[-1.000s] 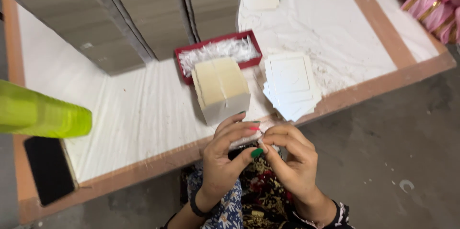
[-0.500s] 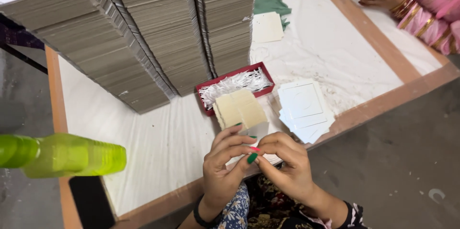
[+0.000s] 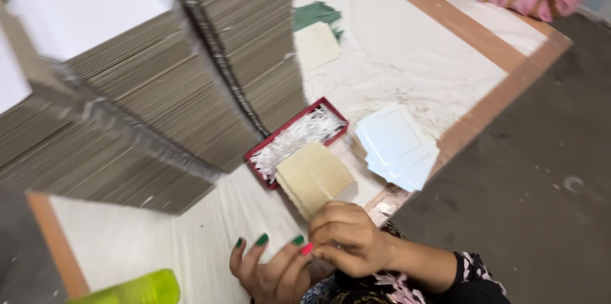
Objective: The person is sorting and organizing small square pieces of paper at a workstation.
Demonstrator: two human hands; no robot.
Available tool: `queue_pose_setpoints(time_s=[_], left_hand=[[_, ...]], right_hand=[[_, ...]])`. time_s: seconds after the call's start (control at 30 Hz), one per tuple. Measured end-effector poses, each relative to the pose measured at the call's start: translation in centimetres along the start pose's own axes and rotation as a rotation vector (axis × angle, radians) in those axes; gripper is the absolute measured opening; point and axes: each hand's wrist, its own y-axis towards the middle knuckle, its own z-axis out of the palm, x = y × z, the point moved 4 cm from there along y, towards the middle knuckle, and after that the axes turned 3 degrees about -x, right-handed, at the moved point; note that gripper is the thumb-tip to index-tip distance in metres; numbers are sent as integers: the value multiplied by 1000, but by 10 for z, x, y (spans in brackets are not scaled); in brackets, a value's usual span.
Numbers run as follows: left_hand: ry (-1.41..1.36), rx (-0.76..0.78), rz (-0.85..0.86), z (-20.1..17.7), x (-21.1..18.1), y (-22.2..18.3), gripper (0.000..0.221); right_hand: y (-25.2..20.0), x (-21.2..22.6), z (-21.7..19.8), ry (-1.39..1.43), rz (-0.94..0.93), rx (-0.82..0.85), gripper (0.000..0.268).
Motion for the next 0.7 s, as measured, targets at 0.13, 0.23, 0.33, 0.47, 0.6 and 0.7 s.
queue_pose_setpoints(time_s=[0.13, 0.23, 0.33, 0.47, 0.6, 0.7], left_hand=[[-68, 346, -156, 11, 13, 24, 35], [-155, 393, -281, 12, 17, 28, 46], [-140, 381, -334, 17, 13, 26, 46], [-128, 372, -374, 28, 1, 23, 44], [-126, 327, -423, 37, -16, 21, 43], [-156, 358, -511, 44, -34, 10, 44]], right_hand=[[19, -30, -60, -594, -241, -73, 12], [25, -86, -124, -860, 265, -243, 16], [18, -128, -153, -1088, 110, -187, 14], [20, -148, -152, -1131, 302, -52, 6], [21, -122, -153, -1067, 92, -219, 11], [22, -102, -161, -990, 44, -177, 15]])
